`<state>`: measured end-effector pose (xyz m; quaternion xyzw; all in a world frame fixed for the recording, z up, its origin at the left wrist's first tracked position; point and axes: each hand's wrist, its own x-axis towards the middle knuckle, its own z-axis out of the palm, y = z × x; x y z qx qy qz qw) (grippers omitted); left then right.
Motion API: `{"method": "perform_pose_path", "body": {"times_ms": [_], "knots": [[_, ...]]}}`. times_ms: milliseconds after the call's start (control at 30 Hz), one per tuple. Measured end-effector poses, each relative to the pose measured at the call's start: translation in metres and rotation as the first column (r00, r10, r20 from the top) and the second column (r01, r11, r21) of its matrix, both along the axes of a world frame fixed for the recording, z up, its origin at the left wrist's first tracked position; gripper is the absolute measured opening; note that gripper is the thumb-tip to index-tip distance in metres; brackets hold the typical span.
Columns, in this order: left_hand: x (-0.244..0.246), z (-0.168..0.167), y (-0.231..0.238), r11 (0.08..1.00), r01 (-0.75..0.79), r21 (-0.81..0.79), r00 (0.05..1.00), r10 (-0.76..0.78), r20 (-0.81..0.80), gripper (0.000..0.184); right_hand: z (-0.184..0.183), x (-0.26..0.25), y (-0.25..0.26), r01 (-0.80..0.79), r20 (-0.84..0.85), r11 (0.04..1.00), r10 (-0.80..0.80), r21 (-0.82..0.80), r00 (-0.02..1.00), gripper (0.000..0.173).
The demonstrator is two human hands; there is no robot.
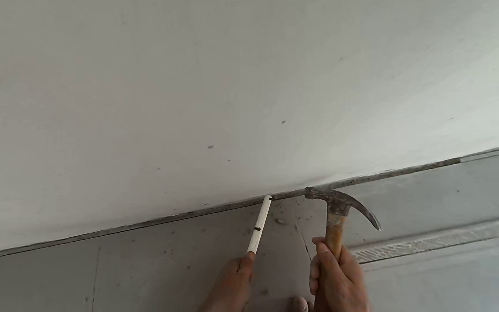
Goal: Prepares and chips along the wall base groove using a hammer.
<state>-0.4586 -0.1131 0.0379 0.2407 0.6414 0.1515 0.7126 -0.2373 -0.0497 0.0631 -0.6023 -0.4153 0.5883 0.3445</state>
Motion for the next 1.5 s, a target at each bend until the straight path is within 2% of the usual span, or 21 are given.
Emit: {"method": "perform_pose_path", "body": {"times_ms": [100,167,233,400,500,533,667,800,933,1067,1233,1367,1500], "knots": [[-0.009,0.006,0.005,1.0,-0.006,-0.029,0.998,0.008,0.056,0.058,-0.012,-0.01,-0.003,-0.118,0.152,0.992,0.111,0.037,0.982,0.036],[-0.013,0.005,0.005,1.0,0.003,-0.03,0.998,-0.001,0.07,0.057,-0.031,-0.009,-0.003,-0.247,0.285,0.969,0.244,-0.027,0.927,0.04],[-0.015,0.006,0.006,0.999,0.0,-0.035,0.998,0.002,0.065,0.058,-0.038,-0.006,-0.002,-0.308,0.35,0.949,0.313,-0.069,0.883,0.041],[-0.014,0.003,0.004,0.999,0.004,-0.051,0.998,0.0,0.066,0.056,-0.016,-0.017,-0.009,-0.208,0.302,0.978,0.203,-0.016,0.931,0.036],[-0.014,0.003,0.005,0.998,0.025,-0.052,0.999,-0.022,0.047,0.058,-0.012,-0.007,0.005,-0.271,0.289,0.946,0.313,-0.177,0.904,0.035],[-0.015,0.003,0.006,0.998,0.033,-0.046,0.999,-0.031,0.037,0.058,-0.008,-0.005,0.009,-0.264,0.274,0.947,0.308,-0.186,0.911,0.035],[-0.016,0.0,0.004,0.998,0.06,-0.028,0.998,-0.06,0.011,0.059,-0.002,-0.008,0.004,-0.209,0.28,0.975,0.221,-0.074,0.934,0.033],[-0.017,-0.003,0.005,0.994,0.111,-0.021,0.993,-0.112,-0.038,0.06,-0.003,0.002,0.015,-0.323,0.311,0.924,0.375,-0.205,0.873,0.034],[-0.02,-0.003,0.003,0.995,0.103,-0.007,0.994,-0.103,-0.031,0.059,-0.002,-0.004,0.006,-0.234,0.287,0.967,0.253,-0.1,0.924,0.032],[-0.016,-0.007,0.005,0.984,0.176,0.007,0.977,-0.174,-0.122,0.062,-0.003,0.002,0.014,-0.264,0.247,0.932,0.324,-0.249,0.913,0.033],[-0.009,0.004,0.007,0.989,0.142,-0.032,0.981,-0.145,-0.126,0.062,-0.001,-0.008,0.009,-0.101,0.147,0.987,0.119,-0.121,0.982,0.028],[0.008,0.017,0.019,0.99,0.128,-0.051,0.982,-0.134,-0.134,0.061,-0.008,-0.001,0.02,-0.145,0.033,0.956,0.159,-0.255,0.987,0.027],[0.011,0.025,0.023,0.989,0.113,-0.097,0.983,-0.126,-0.135,0.062,-0.008,-0.011,0.014,-0.014,-0.001,0.98,0.014,-0.199,1.0,0.027]]}}
